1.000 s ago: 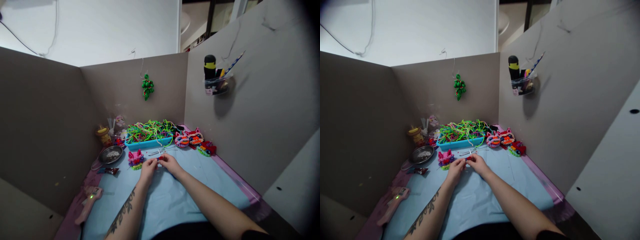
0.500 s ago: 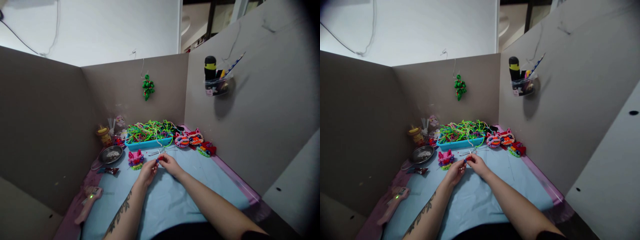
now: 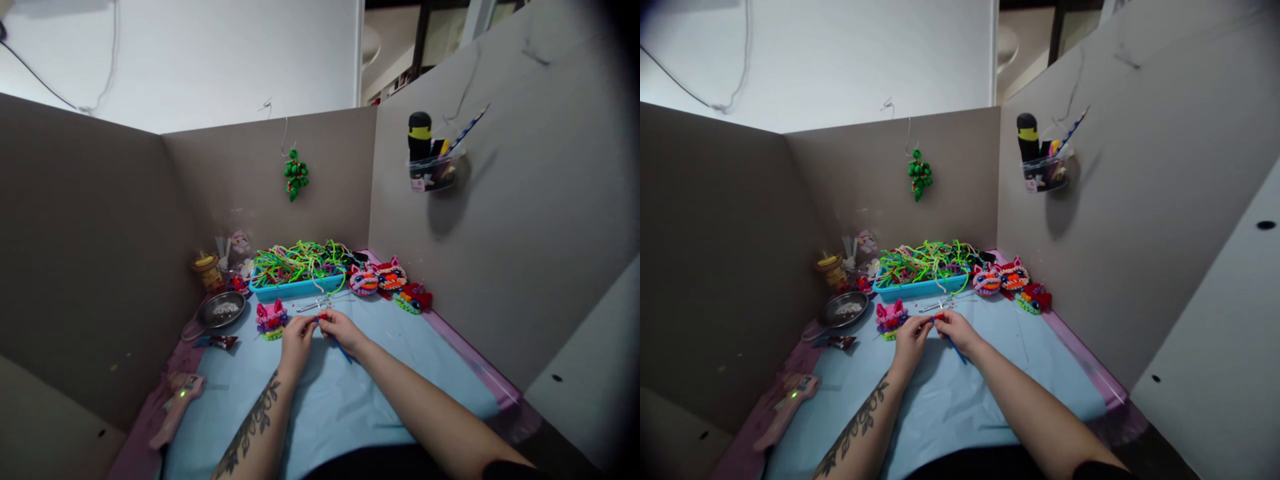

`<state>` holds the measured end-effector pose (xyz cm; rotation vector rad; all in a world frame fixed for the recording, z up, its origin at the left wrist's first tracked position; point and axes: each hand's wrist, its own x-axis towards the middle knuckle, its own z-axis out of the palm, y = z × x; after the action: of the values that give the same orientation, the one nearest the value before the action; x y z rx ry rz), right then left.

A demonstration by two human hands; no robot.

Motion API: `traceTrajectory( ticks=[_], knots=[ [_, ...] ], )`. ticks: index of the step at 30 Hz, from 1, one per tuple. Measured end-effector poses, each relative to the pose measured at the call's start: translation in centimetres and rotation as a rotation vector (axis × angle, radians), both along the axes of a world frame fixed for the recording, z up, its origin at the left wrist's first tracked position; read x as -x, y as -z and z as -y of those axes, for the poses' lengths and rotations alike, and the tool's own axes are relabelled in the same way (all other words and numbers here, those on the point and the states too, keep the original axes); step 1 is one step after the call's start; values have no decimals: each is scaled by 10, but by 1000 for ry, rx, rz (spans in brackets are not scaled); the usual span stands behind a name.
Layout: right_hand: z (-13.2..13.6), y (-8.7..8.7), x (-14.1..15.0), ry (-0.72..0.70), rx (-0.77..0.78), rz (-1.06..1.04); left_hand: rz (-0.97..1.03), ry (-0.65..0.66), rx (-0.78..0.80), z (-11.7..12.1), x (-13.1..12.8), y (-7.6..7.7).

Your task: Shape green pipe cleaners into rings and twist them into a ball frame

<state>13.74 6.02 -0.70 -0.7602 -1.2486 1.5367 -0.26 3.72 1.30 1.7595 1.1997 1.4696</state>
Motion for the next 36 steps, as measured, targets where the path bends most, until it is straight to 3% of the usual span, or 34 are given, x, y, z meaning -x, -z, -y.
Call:
traceTrajectory(
  ticks=[7,15,22,25,29,32,36],
  knots=[
    [-1,2,2,46,-27,-25,157,-54,159,-8,0,7],
    [-6,3,0,120,-79,50,321,54,382,-11,-4,12],
    [-4,6,-1,181,-312,147,594,238,676,-9,-3,8],
    [-3,5,-1,167,-342,208,629,293,739,-8,-2,7],
    [-5,5,-2,193,-245,221,468,226,608,-9,-2,9],
    [-6,4,-3,176,-155,183,180,82,271,-9,-2,10],
    [-3,2,-2,128,-92,145,-145,34,-82,-7,1,12]
  ],
)
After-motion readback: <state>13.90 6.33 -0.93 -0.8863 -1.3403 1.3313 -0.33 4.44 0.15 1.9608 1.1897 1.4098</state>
